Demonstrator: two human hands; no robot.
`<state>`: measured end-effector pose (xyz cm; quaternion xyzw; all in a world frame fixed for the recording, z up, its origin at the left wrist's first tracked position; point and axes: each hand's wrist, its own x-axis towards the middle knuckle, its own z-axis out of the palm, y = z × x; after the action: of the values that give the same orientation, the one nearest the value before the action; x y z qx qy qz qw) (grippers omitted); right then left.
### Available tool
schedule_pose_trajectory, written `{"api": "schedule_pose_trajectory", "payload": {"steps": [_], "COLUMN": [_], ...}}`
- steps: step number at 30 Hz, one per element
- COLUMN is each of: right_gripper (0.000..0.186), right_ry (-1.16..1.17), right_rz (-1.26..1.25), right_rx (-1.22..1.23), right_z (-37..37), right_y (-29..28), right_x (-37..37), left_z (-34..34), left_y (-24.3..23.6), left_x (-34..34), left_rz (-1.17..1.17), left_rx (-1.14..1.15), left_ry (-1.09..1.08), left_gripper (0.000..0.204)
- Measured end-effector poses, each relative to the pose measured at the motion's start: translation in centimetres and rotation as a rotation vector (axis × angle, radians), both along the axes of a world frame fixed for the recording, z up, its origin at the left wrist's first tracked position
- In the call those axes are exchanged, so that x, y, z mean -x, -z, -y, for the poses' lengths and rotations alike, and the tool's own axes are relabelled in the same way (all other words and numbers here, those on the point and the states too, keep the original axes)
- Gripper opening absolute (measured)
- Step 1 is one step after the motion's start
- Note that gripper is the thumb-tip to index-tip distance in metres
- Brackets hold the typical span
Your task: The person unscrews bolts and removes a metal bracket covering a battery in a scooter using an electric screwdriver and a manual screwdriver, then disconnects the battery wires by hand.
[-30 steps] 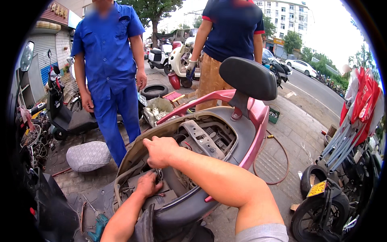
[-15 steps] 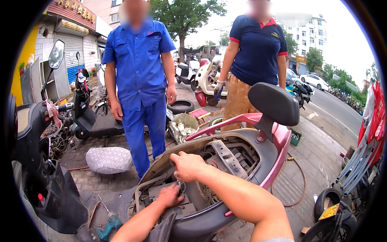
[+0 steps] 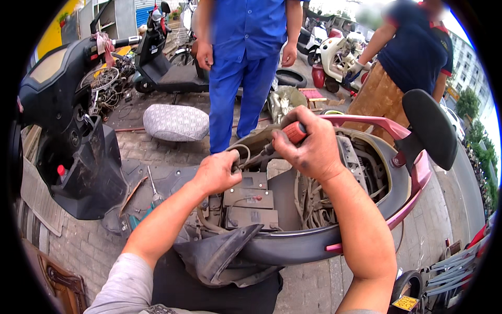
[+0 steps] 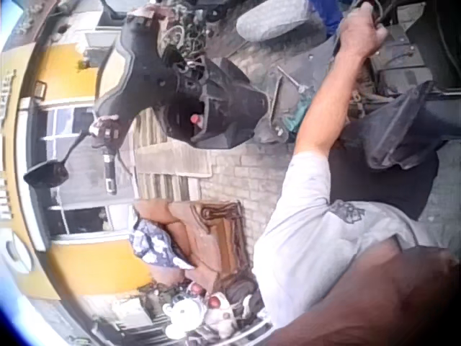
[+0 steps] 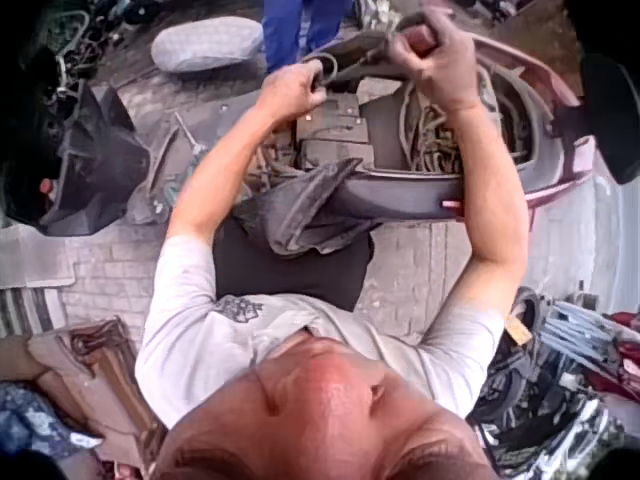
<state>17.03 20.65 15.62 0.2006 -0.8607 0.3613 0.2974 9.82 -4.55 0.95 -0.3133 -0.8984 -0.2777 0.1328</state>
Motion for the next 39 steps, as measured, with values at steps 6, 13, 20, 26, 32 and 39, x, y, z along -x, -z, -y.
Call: {"api": "schedule_pose_trajectory", "payload": {"steps": [6, 13, 20, 26, 32, 39], "right_gripper": [0.018, 0.018, 0.03, 0.041, 0.041, 0.043], "right_ry": [-0.006, 0.143, 0.171, 0.194, 0.219, 0.186], "right_rz": [-0.033, 0.006, 0.357, 0.319, 0.233, 0.26], "right_rx": [0.184, -0.171, -0.107, -0.247, -0.272, -0.345], "right_z": [-0.4, -0.7, 5.7, 9.6, 8.7, 9.6], "right_y": [0.9, 2.2, 0.5, 4.0, 3.5, 4.7], "right_x": [0.2, 2.4, 4.3, 5.7, 5.9, 4.9], "left_z": [13.7, 31.4, 40.6, 32.0, 20.4, 11.4], "left_y": [-3.8, 7.6, 16.9, 14.7, 14.8, 17.0], "left_x": [-2.9, -1.0, 0.3, -1.0, -1.4, 0.5], "left_rz": [0.178, 0.407, 0.576, 0.4, 0.474, 0.902], "left_rx": [0.007, 0.279, 0.421, 0.32, -0.428, -0.614], "left_ry": [-0.356, -0.786, -0.876, -0.894, -0.383, -0.107], "left_gripper": [0.034, 0.042, 0.052, 0.057, 0.037, 0.043]}}
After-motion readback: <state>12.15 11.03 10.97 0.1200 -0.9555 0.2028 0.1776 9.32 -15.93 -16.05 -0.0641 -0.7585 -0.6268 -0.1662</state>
